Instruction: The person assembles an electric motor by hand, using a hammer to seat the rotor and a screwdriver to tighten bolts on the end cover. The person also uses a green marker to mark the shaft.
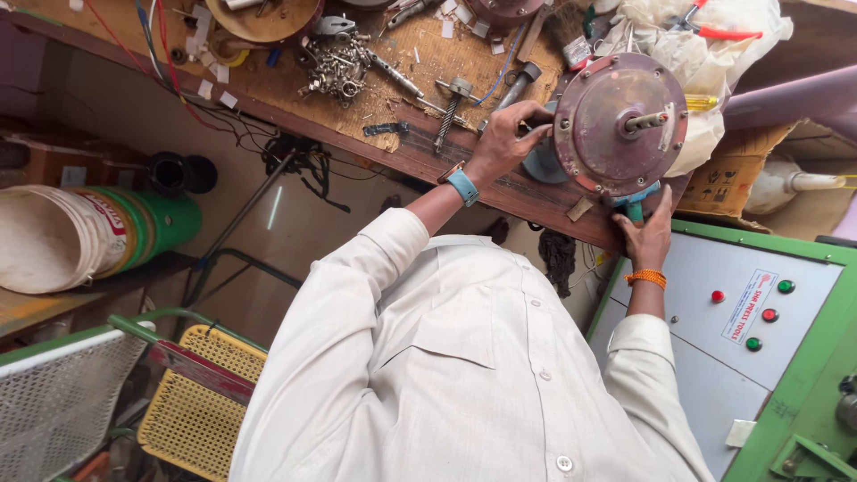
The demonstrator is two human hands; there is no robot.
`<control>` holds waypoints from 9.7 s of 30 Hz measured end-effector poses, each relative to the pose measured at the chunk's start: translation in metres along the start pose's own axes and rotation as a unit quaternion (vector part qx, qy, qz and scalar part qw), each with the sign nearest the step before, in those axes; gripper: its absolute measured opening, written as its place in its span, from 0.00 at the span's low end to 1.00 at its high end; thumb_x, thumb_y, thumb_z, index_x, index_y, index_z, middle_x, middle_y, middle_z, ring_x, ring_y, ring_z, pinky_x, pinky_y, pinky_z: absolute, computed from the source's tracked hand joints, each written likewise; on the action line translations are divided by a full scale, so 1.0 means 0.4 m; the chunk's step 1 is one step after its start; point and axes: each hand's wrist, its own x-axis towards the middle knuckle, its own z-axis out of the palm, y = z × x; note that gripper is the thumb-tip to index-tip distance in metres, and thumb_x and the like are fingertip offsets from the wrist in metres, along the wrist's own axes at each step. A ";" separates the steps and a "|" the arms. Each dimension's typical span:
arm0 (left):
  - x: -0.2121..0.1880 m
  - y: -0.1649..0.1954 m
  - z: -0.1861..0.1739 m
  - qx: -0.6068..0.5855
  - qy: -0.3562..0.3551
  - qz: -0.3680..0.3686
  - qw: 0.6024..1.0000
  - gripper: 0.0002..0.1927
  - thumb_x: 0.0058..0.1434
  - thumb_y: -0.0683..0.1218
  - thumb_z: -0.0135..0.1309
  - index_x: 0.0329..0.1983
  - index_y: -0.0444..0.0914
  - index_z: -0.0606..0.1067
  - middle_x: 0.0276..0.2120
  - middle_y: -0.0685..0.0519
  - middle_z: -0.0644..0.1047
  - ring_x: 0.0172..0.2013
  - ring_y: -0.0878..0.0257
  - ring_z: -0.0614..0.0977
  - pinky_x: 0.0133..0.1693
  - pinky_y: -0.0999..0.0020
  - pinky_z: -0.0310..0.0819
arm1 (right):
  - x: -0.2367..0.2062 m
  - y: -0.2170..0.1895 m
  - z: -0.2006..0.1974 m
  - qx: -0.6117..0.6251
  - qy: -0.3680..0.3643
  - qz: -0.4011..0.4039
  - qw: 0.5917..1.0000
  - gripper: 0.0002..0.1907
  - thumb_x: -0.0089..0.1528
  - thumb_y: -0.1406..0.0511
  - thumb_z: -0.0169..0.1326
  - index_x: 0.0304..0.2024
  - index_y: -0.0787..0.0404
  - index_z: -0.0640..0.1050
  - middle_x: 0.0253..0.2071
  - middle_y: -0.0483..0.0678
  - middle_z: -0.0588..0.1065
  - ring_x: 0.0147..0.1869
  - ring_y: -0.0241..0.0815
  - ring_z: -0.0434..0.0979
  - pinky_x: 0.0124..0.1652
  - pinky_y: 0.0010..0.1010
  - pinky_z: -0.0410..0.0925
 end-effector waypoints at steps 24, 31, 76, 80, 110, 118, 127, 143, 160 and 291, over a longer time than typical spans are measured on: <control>-0.091 0.056 0.019 0.051 -0.020 0.062 0.997 0.15 0.59 0.38 0.64 0.48 0.35 0.76 0.47 0.47 0.79 0.50 0.50 0.82 0.53 0.60 0.78 | -0.319 -0.233 -0.282 0.199 0.083 -0.019 0.976 0.56 0.63 0.75 0.74 0.79 0.51 0.48 0.64 0.58 0.71 0.63 0.48 0.76 0.59 0.36 0.74; -0.071 0.042 0.016 0.027 -0.029 0.099 0.994 0.12 0.59 0.38 0.64 0.45 0.35 0.76 0.43 0.47 0.78 0.45 0.51 0.82 0.49 0.59 0.78 | -0.184 -0.380 -0.296 0.019 0.028 -0.196 0.980 0.45 0.61 0.71 0.71 0.75 0.54 0.62 0.54 0.62 0.78 0.54 0.60 0.83 0.50 0.42 0.75; -0.092 -0.012 0.121 -0.142 0.068 0.021 0.987 0.15 0.62 0.43 0.66 0.51 0.39 0.79 0.45 0.51 0.84 0.46 0.61 0.86 0.54 0.68 0.82 | 0.010 -0.192 -0.531 0.414 -0.232 -0.031 0.880 0.33 0.71 0.72 0.59 0.72 0.63 0.57 0.57 0.56 0.75 0.45 0.45 0.81 0.38 0.32 0.77; -0.112 -0.020 0.145 -0.165 0.112 0.032 0.979 0.15 0.61 0.42 0.66 0.51 0.38 0.80 0.46 0.51 0.84 0.48 0.63 0.86 0.54 0.66 0.82 | 0.219 -0.269 -0.640 0.279 -0.289 -0.061 0.914 0.28 0.76 0.73 0.58 0.71 0.70 0.58 0.52 0.56 0.75 0.43 0.45 0.81 0.42 0.32 0.76; -0.096 0.003 0.234 -0.067 0.249 0.041 0.965 0.12 0.64 0.49 0.63 0.47 0.40 0.79 0.41 0.52 0.81 0.42 0.61 0.85 0.46 0.68 0.84 | 0.285 -0.689 -0.393 -0.065 -0.428 -0.310 0.846 0.36 0.67 0.74 0.58 0.76 0.65 0.62 0.51 0.54 0.77 0.47 0.38 0.78 0.41 0.30 0.76; -0.109 -0.020 0.224 -0.111 0.221 0.026 0.969 0.12 0.64 0.45 0.65 0.50 0.42 0.80 0.44 0.52 0.84 0.44 0.63 0.87 0.50 0.68 0.85 | 0.304 -0.634 -0.388 -0.021 -0.424 -0.257 0.868 0.35 0.70 0.74 0.55 0.78 0.63 0.58 0.51 0.55 0.77 0.49 0.37 0.80 0.43 0.30 0.75; -0.130 -0.054 0.176 -0.280 0.105 0.005 0.954 0.22 0.61 0.39 0.63 0.58 0.40 0.75 0.49 0.53 0.83 0.50 0.62 0.86 0.59 0.65 0.79 | 0.204 -0.280 -0.566 0.296 -0.301 -0.067 0.904 0.27 0.81 0.48 0.36 0.72 0.58 0.58 0.46 0.51 0.71 0.32 0.42 0.72 0.31 0.30 0.68; -0.082 0.135 0.104 0.124 0.132 0.007 0.984 0.16 0.57 0.53 0.69 0.44 0.47 0.77 0.44 0.61 0.74 0.50 0.60 0.73 0.56 0.63 0.75 | -0.167 0.166 -0.104 0.328 -0.141 0.177 0.917 0.30 0.73 0.47 0.45 0.66 0.59 0.63 0.36 0.54 0.75 0.28 0.41 0.76 0.24 0.30 0.70; -0.096 0.237 0.089 0.057 0.104 -0.113 0.986 0.11 0.65 0.42 0.63 0.46 0.36 0.73 0.44 0.53 0.72 0.43 0.63 0.79 0.48 0.68 0.78 | 0.029 0.131 0.041 0.076 0.018 0.052 0.996 0.24 0.67 0.56 0.65 0.60 0.61 0.77 0.36 0.55 0.72 0.37 0.53 0.75 0.37 0.47 0.69; -0.114 0.092 0.047 0.045 0.015 -0.113 0.992 0.21 0.57 0.36 0.59 0.54 0.34 0.72 0.43 0.48 0.80 0.44 0.60 0.83 0.48 0.66 0.78 | 0.142 -0.518 -0.360 0.111 -0.123 -0.454 0.875 0.26 0.60 0.70 0.58 0.62 0.60 0.72 0.52 0.56 0.78 0.47 0.56 0.81 0.43 0.41 0.75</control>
